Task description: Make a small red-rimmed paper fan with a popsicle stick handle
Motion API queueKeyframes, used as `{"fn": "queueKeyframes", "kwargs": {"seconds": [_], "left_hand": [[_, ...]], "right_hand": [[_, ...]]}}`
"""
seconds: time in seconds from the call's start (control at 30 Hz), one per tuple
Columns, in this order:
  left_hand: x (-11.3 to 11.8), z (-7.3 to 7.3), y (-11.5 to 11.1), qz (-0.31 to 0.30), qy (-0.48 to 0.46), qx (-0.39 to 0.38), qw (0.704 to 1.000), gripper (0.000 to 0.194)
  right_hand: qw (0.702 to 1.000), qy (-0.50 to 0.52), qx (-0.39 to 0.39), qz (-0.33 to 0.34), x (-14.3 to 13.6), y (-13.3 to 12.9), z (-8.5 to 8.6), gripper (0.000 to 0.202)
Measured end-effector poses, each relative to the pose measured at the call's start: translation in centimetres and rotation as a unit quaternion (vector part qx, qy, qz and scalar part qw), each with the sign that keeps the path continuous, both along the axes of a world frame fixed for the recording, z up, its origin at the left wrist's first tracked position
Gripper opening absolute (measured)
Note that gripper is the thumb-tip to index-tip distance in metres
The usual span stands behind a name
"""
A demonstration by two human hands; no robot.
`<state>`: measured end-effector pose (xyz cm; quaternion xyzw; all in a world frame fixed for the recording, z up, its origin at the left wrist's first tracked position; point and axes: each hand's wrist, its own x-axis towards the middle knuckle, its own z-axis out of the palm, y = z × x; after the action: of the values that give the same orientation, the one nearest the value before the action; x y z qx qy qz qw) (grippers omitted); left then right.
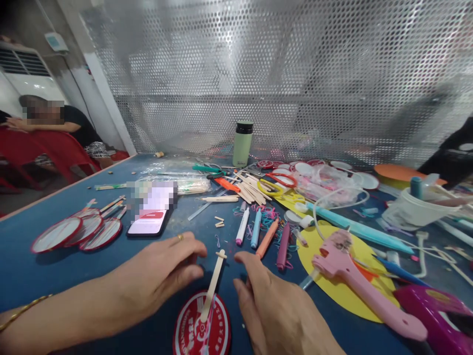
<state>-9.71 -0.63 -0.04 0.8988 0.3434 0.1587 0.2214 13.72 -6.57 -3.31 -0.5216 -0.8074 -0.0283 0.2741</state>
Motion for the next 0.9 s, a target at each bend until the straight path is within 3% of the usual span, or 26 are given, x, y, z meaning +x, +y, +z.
{"fn": "queueKeyframes", "kwargs": {"seconds": [0.13,0.23,0.37,0.5,0.6,0.73,0.9], "left_hand": [[0.4,-1.8,1.3,-0.011,-0.042,0.062,0.997,0.026],[0.4,-2.1,1.2,0.003,-0.052,0.066,0.996,0.025],[0.3,-1.1,0.0,0.01,-0.025,0.047,0.999,0.012],[0.3,-0.2,-0.6,0.044,0.007,0.019,0.999,0.027],[0.1,-0.2,-0.1,0.061,0.005,0.015,0.998,0.027],[-0.3,0.0,0.4,0.038,0.028,-0.026,0.999,0.039],[-0.3,1.7,-1.3,0.023,0.1,-0.08,0.992,0.056]], "right_hand": [[0.996,-0.067,0.065,-0.002,-0.3,0.8,-0.5,0.037],[0.994,-0.08,0.074,0.015,-0.6,1.2,-1.0,0.04],[0.993,-0.088,0.065,0.036,-0.8,1.2,-1.1,0.043],[0.995,-0.075,0.045,0.04,-0.6,1.1,-1.0,0.039],[0.999,-0.035,0.035,0.008,-0.4,1.0,-0.7,0.033],[0.999,0.004,-0.048,-0.001,-0.4,0.6,0.2,0.025],[0.989,-0.019,-0.137,0.056,-0.8,-0.3,1.1,0.043]]}}
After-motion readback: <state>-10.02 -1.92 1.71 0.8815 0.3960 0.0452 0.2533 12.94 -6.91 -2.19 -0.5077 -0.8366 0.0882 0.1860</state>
